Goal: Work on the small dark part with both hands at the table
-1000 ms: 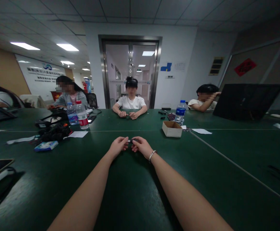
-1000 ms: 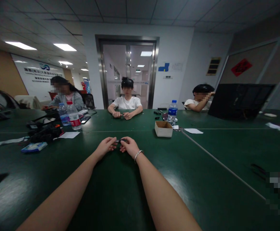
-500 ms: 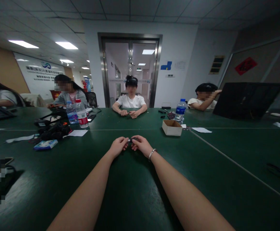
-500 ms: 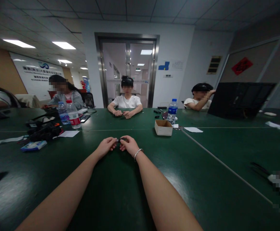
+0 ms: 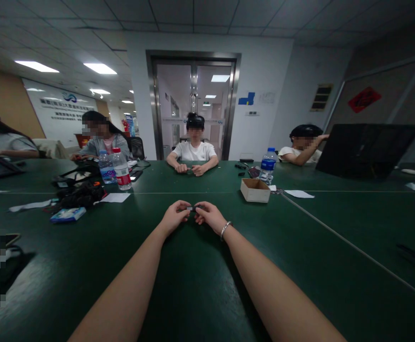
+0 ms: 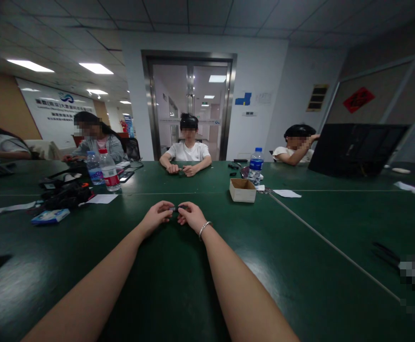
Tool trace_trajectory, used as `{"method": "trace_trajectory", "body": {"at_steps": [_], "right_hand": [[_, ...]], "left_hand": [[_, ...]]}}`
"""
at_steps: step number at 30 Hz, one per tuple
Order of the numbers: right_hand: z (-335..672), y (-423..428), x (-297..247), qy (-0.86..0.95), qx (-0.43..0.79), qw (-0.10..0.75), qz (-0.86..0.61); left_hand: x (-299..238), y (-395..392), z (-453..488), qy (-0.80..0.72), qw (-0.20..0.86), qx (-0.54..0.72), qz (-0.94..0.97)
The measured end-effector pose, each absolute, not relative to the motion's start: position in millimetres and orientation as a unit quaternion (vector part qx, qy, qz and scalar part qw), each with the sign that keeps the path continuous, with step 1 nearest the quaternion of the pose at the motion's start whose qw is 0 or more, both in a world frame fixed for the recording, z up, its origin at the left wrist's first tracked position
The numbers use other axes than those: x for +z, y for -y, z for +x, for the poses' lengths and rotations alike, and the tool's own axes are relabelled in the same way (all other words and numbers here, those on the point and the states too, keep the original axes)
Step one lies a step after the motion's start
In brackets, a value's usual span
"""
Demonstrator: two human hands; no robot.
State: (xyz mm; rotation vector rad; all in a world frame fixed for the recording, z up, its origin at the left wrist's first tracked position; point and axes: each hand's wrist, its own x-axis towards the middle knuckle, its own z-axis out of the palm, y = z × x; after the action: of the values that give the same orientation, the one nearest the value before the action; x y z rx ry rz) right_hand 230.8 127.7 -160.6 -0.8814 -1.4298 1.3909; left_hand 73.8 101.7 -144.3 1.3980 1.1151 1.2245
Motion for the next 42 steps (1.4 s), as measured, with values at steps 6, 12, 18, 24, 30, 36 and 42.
{"method": "trace_trajectory", "body": {"at_steps": [6, 12, 18, 24, 30, 36, 42], "right_hand": [[230.9, -127.7, -159.3, 0.581, 0.568, 0.457, -0.361], [231.3, -128.8, -161.0, 0.58, 0.567, 0.46, -0.36], [230.9, -128.4, -161.2, 0.587, 0.568, 0.456, -0.355], [231.0, -126.9, -159.9, 0.588, 0.571, 0.455, -0.347], [231.2, -127.3, -159.7, 0.592, 0.567, 0.454, -0.351], [230.8, -126.6, -158.9, 0.585, 0.57, 0.456, -0.354], [230.7, -127.3, -160.2, 0.59, 0.576, 0.449, -0.345]], "left_hand": [[-143.8, -101.1, 72.3, -0.437, 0.465, 0.514, 0.573], [-154.6, -111.5, 72.4, -0.478, 0.457, 0.478, 0.579], [-160.1, -114.0, 75.5, -0.492, 0.406, 0.461, 0.617], [-159.5, -114.5, 75.3, -0.509, 0.398, 0.447, 0.619], [-157.2, -111.1, 75.1, -0.465, 0.42, 0.49, 0.606], [-156.7, -112.5, 75.3, -0.475, 0.421, 0.487, 0.6], [-157.0, -112.5, 73.8, -0.459, 0.422, 0.482, 0.616]]}}
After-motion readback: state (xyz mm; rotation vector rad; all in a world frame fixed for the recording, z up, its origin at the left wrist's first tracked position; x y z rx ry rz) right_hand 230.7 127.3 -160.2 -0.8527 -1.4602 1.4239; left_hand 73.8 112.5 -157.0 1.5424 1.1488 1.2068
